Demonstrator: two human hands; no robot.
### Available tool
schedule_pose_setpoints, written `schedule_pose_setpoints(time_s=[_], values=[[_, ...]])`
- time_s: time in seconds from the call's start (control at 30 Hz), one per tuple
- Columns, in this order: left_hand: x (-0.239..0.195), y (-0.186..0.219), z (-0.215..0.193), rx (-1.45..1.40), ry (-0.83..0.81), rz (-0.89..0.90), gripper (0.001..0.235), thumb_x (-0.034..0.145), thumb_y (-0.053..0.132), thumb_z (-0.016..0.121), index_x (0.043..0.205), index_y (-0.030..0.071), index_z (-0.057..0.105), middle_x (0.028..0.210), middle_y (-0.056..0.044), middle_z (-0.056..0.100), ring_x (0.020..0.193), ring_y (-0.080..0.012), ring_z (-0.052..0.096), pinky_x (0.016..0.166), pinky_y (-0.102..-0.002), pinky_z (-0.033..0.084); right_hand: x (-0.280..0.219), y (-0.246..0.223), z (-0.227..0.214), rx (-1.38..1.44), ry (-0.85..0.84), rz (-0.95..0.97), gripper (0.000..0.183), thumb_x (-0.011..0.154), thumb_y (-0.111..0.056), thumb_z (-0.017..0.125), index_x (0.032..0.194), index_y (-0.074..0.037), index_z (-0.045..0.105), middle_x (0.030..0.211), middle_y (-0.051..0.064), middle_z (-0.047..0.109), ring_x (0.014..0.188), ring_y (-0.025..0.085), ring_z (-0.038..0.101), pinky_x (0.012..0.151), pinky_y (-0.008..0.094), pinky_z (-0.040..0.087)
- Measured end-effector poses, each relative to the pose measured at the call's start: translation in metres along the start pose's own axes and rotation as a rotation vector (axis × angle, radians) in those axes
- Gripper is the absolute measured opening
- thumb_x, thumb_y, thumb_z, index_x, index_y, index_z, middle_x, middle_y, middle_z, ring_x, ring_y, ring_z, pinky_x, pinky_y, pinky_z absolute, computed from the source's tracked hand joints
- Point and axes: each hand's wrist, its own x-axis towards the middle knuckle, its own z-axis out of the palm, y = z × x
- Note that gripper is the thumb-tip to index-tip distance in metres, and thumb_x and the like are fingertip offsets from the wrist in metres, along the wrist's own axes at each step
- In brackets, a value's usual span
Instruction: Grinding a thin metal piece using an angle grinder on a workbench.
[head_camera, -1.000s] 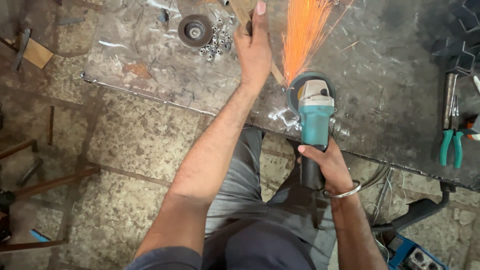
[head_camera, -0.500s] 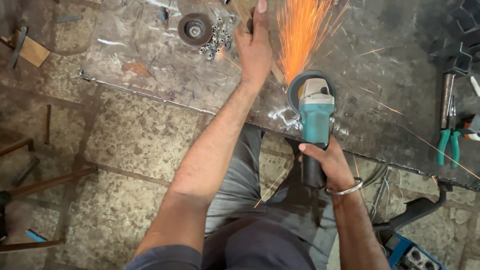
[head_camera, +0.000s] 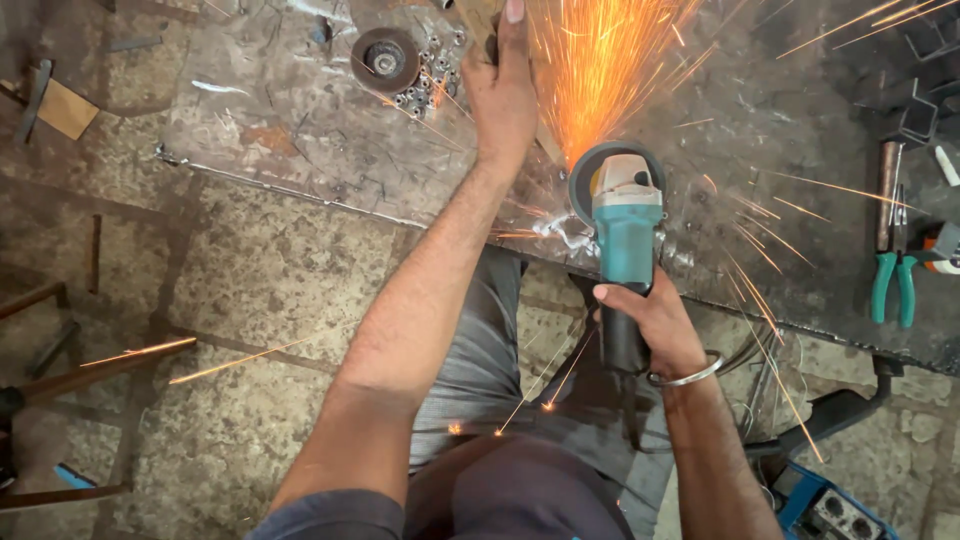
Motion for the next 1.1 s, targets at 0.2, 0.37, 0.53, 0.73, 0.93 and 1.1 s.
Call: schedule_pose_setpoints(time_s=[0.2, 0.37, 0.53, 0.73, 0.93, 1.1], values=[[0.001, -0.01, -0.002, -0.03, 0.003, 0.005, 0.046, 0.11, 0.035, 0.054, 0.077, 0.005, 0.049, 0.065, 0.006, 0.037, 0.062, -0.0071, 0.032, 0.055, -0.032, 0.024, 0.001, -0.007, 0.002, -0.043, 0.03, 0.068, 0.042, 0.079, -0.011, 0.078, 0.114, -0.002, 0.058, 0.083, 0.006, 0.065, 0.064, 0.017, 0.066, 0.056, 0.033, 0.053], [0.002, -0.01, -0.001, -0.045, 0.006, -0.004, 0.046, 0.11, 0.035, 0.053, 0.075, 0.006, 0.049, 0.066, 0.007, 0.037, 0.062, -0.0067, 0.033, 0.054, -0.032, 0.027, 0.008, -0.008, 0.0, -0.131, 0.01, 0.015, 0.044, 0.077, -0.011, 0.08, 0.114, -0.001, 0.059, 0.085, 0.005, 0.065, 0.068, 0.017, 0.065, 0.062, 0.034, 0.054], [0.001, 0.002, 0.002, -0.06, -0.008, 0.002, 0.044, 0.111, 0.035, 0.054, 0.082, 0.003, 0.052, 0.072, 0.006, 0.044, 0.07, -0.0072, 0.037, 0.06, -0.032, 0.033, 0.009, -0.017, -0.003, -0.26, 0.029, -0.056, 0.048, 0.076, -0.012, 0.082, 0.117, -0.003, 0.06, 0.093, 0.002, 0.067, 0.079, 0.013, 0.063, 0.069, 0.031, 0.053], [-0.001, 0.01, 0.004, -0.055, -0.008, 0.0, 0.04, 0.11, 0.032, 0.054, 0.088, -0.001, 0.059, 0.073, 0.004, 0.048, 0.071, -0.0081, 0.041, 0.062, -0.031, 0.037, 0.009, -0.027, -0.011, -0.262, 0.011, 0.098, 0.044, 0.075, -0.016, 0.082, 0.111, -0.001, 0.06, 0.086, 0.006, 0.066, 0.07, 0.017, 0.064, 0.062, 0.035, 0.053], [0.001, 0.004, 0.005, -0.012, -0.003, 0.038, 0.035, 0.107, 0.03, 0.057, 0.09, 0.0, 0.06, 0.07, 0.005, 0.042, 0.069, -0.0075, 0.038, 0.058, -0.033, 0.035, -0.007, -0.009, -0.016, -0.295, 0.014, 0.09, 0.044, 0.073, -0.015, 0.082, 0.108, -0.001, 0.06, 0.083, 0.007, 0.066, 0.066, 0.017, 0.065, 0.059, 0.035, 0.055], [0.001, -0.001, 0.004, 0.095, -0.005, -0.104, 0.042, 0.108, 0.033, 0.059, 0.08, 0.002, 0.054, 0.064, 0.005, 0.036, 0.062, -0.0072, 0.033, 0.053, -0.033, 0.026, -0.01, -0.002, -0.014, -0.273, 0.074, 0.008, 0.039, 0.076, -0.016, 0.082, 0.104, 0.0, 0.06, 0.081, 0.006, 0.065, 0.065, 0.017, 0.065, 0.058, 0.034, 0.053]])
